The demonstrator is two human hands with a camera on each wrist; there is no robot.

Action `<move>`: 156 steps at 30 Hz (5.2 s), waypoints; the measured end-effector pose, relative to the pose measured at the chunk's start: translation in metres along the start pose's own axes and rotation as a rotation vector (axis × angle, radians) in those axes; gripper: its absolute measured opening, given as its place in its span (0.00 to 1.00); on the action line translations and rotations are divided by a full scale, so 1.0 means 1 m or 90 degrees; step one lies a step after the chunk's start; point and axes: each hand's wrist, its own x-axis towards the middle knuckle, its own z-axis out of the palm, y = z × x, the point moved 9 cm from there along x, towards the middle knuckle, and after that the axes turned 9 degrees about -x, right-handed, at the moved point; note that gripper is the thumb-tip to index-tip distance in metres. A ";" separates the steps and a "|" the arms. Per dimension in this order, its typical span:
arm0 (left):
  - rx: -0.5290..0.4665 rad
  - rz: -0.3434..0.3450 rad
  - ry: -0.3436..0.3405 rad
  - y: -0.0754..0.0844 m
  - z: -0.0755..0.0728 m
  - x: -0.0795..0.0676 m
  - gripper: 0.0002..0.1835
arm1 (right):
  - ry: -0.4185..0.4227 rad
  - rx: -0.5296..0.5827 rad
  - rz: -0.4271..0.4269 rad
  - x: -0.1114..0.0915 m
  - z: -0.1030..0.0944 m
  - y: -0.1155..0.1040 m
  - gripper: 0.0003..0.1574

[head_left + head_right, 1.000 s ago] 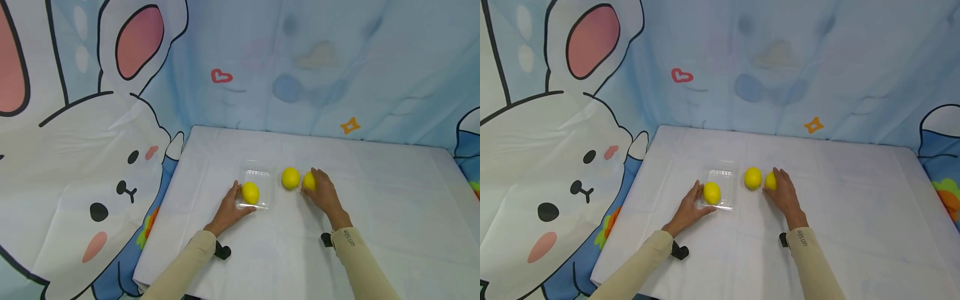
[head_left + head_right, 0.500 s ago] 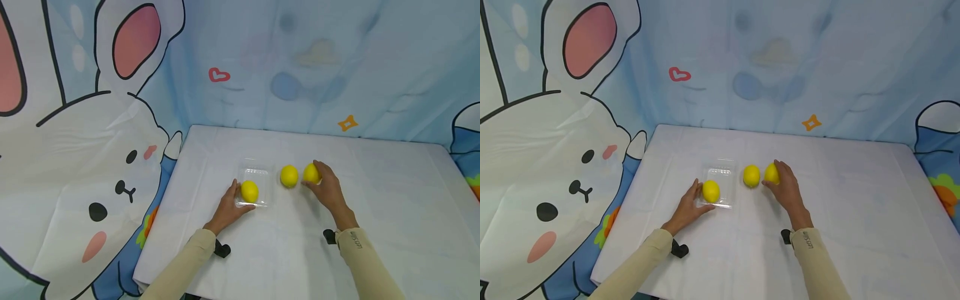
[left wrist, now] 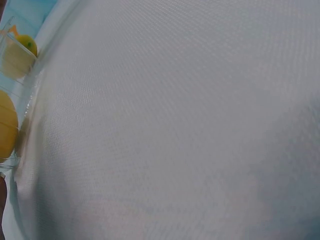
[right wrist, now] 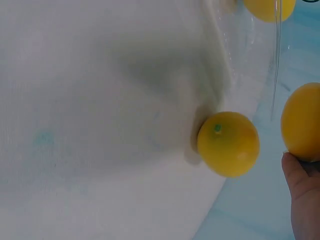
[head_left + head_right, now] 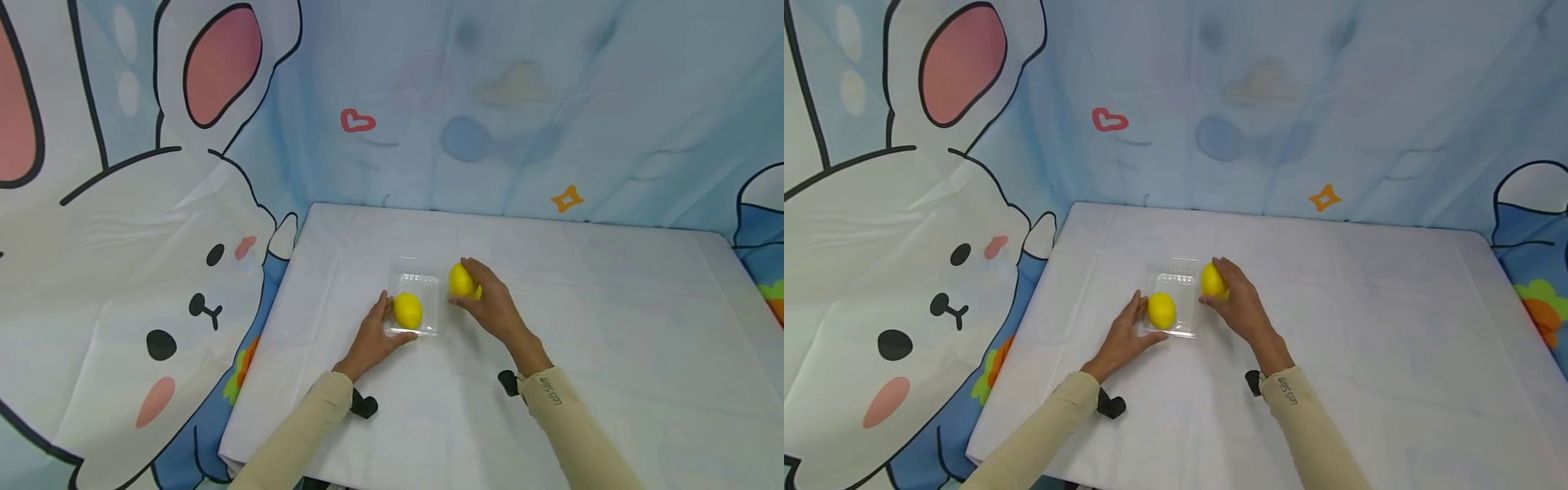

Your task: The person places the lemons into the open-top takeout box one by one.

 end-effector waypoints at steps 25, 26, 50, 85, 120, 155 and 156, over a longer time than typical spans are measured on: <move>-0.011 0.003 -0.004 0.000 -0.001 -0.001 0.60 | -0.106 -0.029 0.005 0.030 0.070 -0.029 0.46; -0.011 0.002 -0.004 0.000 -0.001 -0.001 0.60 | -0.111 -0.032 0.004 0.030 0.071 -0.029 0.46; 0.018 0.024 0.000 0.003 0.001 -0.002 0.58 | -0.249 -0.113 0.064 0.038 0.089 -0.032 0.39; 0.001 0.034 0.007 0.004 0.002 -0.003 0.58 | -0.048 -0.038 0.067 0.016 0.016 0.023 0.43; -0.008 0.037 0.023 0.005 0.005 -0.005 0.57 | -0.041 -0.008 0.115 0.004 0.025 0.068 0.45; -0.014 0.028 0.019 0.003 0.007 -0.006 0.57 | -0.047 0.030 -0.039 -0.022 0.021 -0.022 0.46; -0.016 0.028 0.018 0.003 0.007 -0.006 0.57 | -0.048 0.021 -0.039 -0.023 0.023 -0.023 0.46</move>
